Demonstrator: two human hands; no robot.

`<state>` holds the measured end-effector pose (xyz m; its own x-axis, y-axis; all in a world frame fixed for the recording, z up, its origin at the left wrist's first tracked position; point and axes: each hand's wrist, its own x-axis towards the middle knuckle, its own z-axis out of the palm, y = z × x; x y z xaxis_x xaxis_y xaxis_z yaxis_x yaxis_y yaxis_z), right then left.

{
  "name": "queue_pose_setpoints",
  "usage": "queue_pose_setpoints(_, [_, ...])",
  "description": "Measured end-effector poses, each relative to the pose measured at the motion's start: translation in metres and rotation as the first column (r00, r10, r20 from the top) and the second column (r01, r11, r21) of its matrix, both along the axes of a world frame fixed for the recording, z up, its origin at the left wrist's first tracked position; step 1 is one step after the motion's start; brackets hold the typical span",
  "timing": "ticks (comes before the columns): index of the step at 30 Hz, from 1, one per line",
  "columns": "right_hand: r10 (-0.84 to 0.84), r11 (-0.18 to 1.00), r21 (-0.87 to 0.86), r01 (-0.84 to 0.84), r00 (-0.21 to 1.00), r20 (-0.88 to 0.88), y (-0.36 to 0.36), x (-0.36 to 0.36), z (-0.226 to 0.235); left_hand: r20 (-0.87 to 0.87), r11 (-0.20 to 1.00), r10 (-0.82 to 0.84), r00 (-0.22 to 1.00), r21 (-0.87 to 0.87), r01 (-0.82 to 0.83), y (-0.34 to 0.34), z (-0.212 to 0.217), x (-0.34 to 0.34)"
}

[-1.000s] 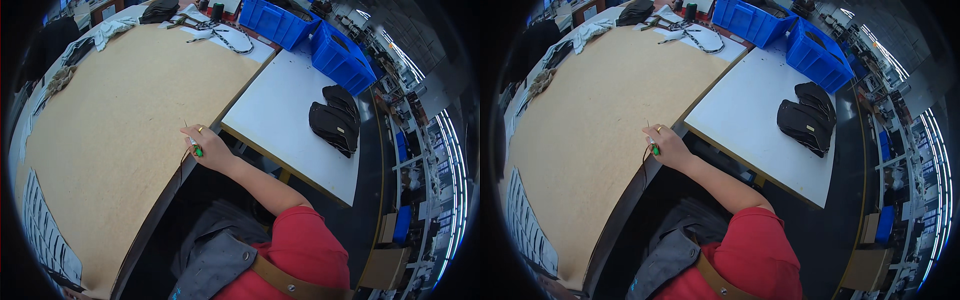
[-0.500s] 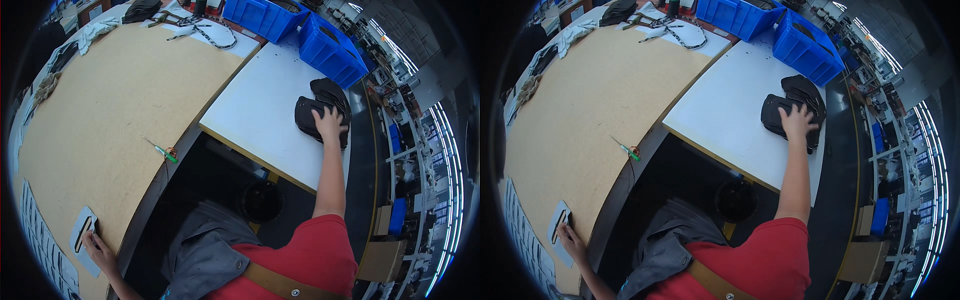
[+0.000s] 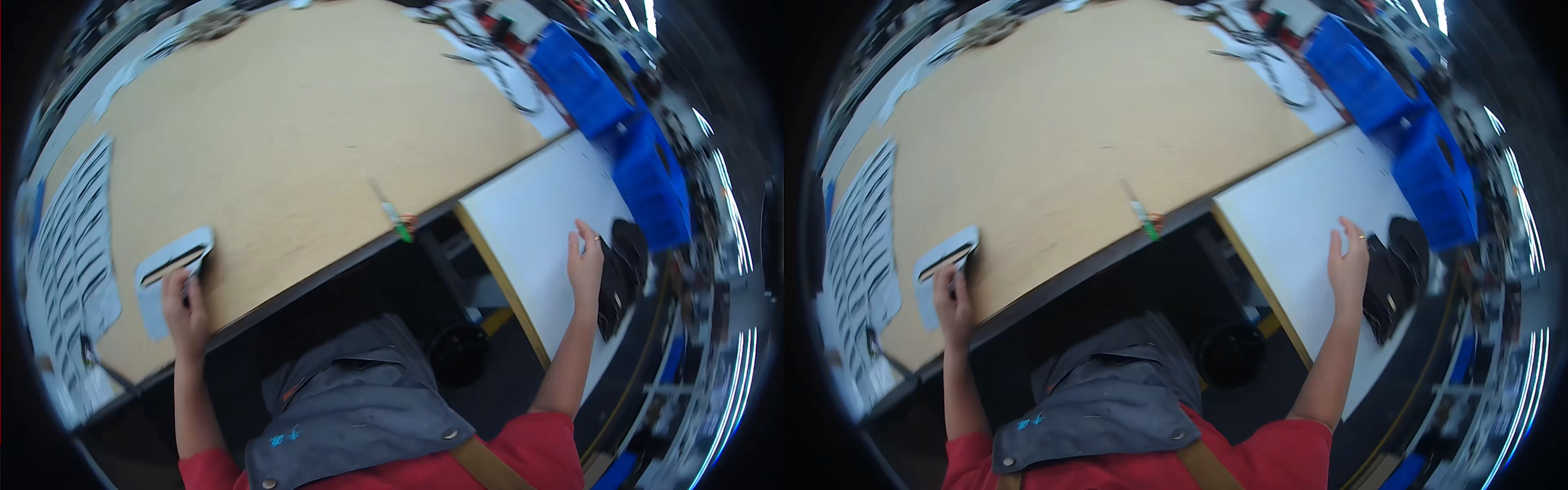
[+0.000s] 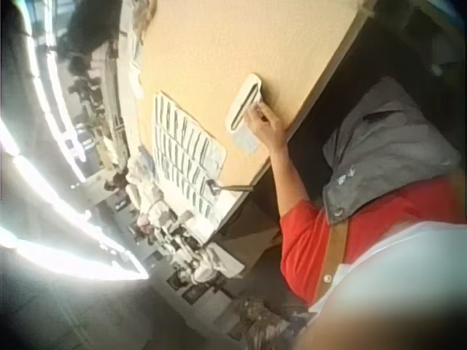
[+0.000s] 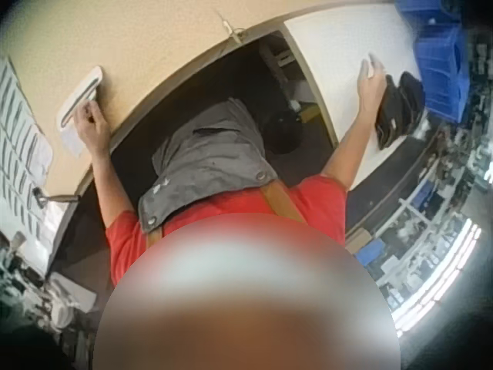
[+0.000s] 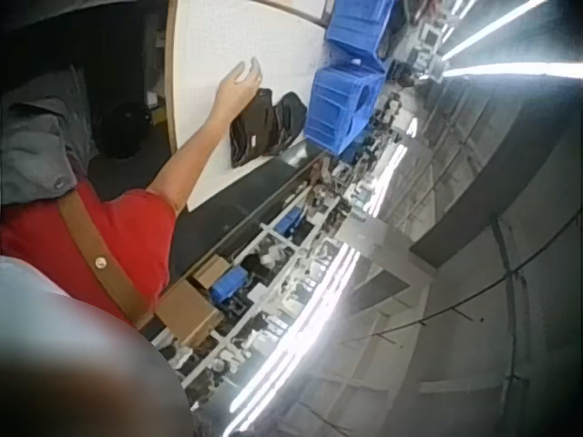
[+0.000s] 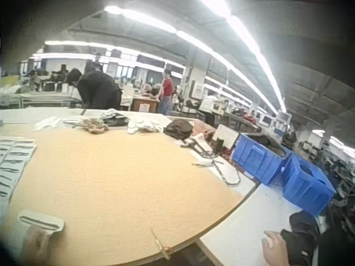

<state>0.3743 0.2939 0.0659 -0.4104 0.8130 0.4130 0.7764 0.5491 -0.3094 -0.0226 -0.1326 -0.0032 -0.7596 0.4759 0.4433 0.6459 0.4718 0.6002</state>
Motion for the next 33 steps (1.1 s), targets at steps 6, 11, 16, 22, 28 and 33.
queue_pose_setpoints(6, [0.768,0.634,0.012,-0.773,0.631,0.108,-0.082,-0.220,-0.016,-0.042,0.997,0.035,0.999,0.066,-0.032,0.013,0.030,0.024])
queue_pose_setpoints(11, [0.858,0.468,0.032,-0.883,0.462,0.225,-0.107,-0.298,-0.009,0.068,0.993,-0.101,0.993,0.071,0.096,0.022,0.032,0.060])
queue_pose_setpoints(16, [0.681,0.618,-0.021,-0.786,0.521,0.515,-0.100,-0.278,0.010,0.118,0.987,-0.123,0.985,0.121,0.109,0.017,0.025,0.052])
queue_pose_setpoints(22, [0.666,0.722,-0.198,-0.663,0.587,0.461,-0.092,-0.230,-0.014,-0.017,0.917,-0.343,0.939,-0.221,0.331,0.029,0.019,0.028])
queue_pose_setpoints(28, [0.756,0.563,-0.456,-0.690,0.653,-0.055,-0.096,-0.246,-0.008,0.033,0.937,-0.230,0.973,-0.264,0.231,0.022,0.019,0.036])
queue_pose_setpoints(33, [0.512,0.136,-0.625,-0.768,0.595,-0.620,-0.135,-0.274,0.004,0.044,0.926,-0.268,0.962,-0.262,0.270,0.018,0.023,0.038])
